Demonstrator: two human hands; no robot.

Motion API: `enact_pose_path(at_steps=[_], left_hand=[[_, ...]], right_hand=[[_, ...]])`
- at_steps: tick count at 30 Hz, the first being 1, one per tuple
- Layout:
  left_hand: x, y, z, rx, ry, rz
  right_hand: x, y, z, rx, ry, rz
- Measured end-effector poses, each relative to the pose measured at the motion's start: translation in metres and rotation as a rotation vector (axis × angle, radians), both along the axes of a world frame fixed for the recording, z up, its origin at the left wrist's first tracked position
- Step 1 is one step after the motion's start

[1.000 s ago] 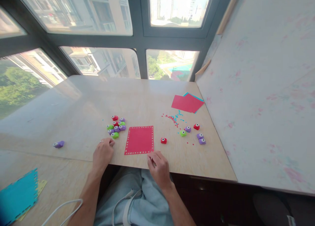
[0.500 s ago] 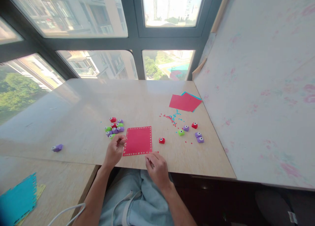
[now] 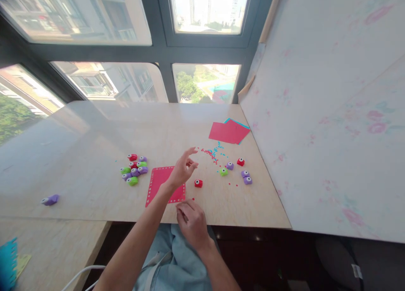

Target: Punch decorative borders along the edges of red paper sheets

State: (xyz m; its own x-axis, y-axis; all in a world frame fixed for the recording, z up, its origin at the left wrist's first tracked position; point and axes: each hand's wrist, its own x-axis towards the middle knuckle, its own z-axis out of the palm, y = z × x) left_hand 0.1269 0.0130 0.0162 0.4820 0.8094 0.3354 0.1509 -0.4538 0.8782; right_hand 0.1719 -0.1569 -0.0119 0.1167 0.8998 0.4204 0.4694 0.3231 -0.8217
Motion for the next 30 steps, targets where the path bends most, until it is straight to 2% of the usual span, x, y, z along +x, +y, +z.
enact_pose_path(at_steps=[5,6,8,10,11,14,20,23,26,28,30], left_hand=[[-0.033,-0.014,0.003,-0.088,0.077,0.1],[-0.039,-0.018,0.006,-0.094,0.094,0.09],[-0.047,-0.028,0.013,-0.091,0.153,-0.017],[-0.048,-0.037,0.019,-0.05,0.279,-0.144],[-0.046,-0.04,0.022,-0.018,0.349,-0.168],[-0.037,-0.046,0.023,0.09,0.516,-0.188],[-0.026,-0.045,0.011,0.214,0.623,-0.172],[-0.025,-0.047,0.01,0.236,0.605,-0.156],[-0.029,-0.049,0.016,0.229,0.448,-0.115],[-0.038,-0.05,0.024,0.223,0.331,-0.034],[-0.055,-0.051,0.029,0.223,0.258,0.115]], right_hand=[[0.0,0.0,-0.003,0.008,-0.001,0.006],[0.0,0.0,-0.003,0.009,-0.006,0.008],[0.0,0.0,-0.003,0.013,-0.025,0.008],[0.0,0.0,-0.002,0.023,-0.051,0.0],[0.0,0.0,-0.002,0.028,-0.06,-0.007],[0.0,0.001,-0.001,0.031,-0.063,-0.015],[-0.001,0.0,-0.002,-0.005,-0.065,-0.015],[-0.001,-0.001,-0.002,-0.001,-0.083,-0.02],[0.0,-0.001,-0.002,0.012,-0.072,-0.017],[0.0,-0.001,-0.001,0.014,-0.06,-0.009],[0.001,-0.001,0.0,0.01,-0.063,-0.002]])
